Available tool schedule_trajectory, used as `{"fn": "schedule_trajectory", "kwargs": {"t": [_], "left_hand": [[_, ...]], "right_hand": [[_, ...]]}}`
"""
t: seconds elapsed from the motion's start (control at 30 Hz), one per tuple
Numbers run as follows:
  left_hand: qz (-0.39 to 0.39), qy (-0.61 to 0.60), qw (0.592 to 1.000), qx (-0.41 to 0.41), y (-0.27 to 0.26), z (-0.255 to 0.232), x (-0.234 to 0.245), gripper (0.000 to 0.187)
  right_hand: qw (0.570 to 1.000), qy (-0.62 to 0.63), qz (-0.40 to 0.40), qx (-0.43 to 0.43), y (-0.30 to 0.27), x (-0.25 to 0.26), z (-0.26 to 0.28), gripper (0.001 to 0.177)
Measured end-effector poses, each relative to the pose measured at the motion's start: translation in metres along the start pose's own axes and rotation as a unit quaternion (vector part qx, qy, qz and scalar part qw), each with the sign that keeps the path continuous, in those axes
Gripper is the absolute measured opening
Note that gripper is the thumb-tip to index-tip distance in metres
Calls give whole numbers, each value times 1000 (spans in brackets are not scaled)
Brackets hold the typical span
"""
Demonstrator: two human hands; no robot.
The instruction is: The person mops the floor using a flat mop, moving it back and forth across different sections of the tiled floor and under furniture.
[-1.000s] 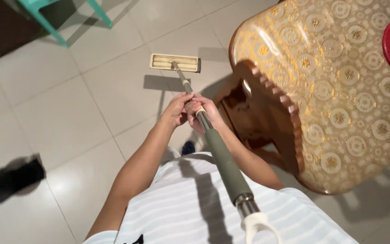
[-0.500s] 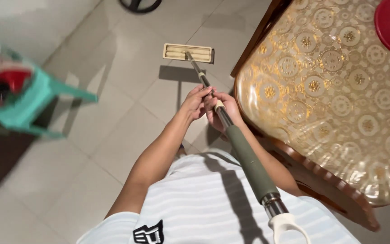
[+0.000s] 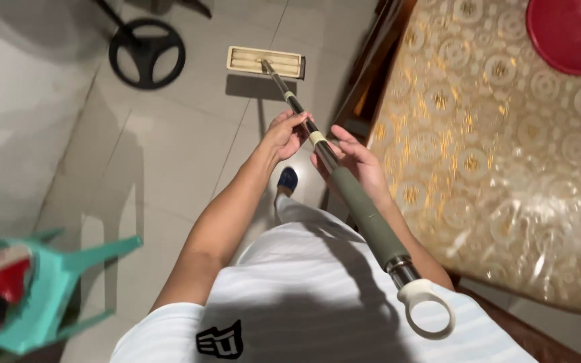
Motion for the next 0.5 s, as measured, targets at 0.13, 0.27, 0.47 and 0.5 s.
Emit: {"fn": "schedule_trajectory", "kwargs": {"t": [0.13,0.27,0.47,0.5], "left_hand": [[12,32,999,17,76,-39,-12,13],[-6,63,997,32,152,-70,-12,14],[13,32,999,31,270,-108,-21,16],[21,28,999,30,290,-114,-24,16]], "right_hand": [[993,82,-15,-84,81,-34,35,29],[962,212,14,-173,144,-76,59,31],[925,308,105,-198,230,-116,123,7],[922,321,99,-193,249,-119,134,6]]}}
Point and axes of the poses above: each hand's wrist, its own y-axis towards the middle knuckle, its own x-axis out of the back of the hand, z = x × y, the point moved 9 cm from there along y, towards the middle knuckle, and after that the axes turned 11 degrees about -x, right-handed, at the moved point
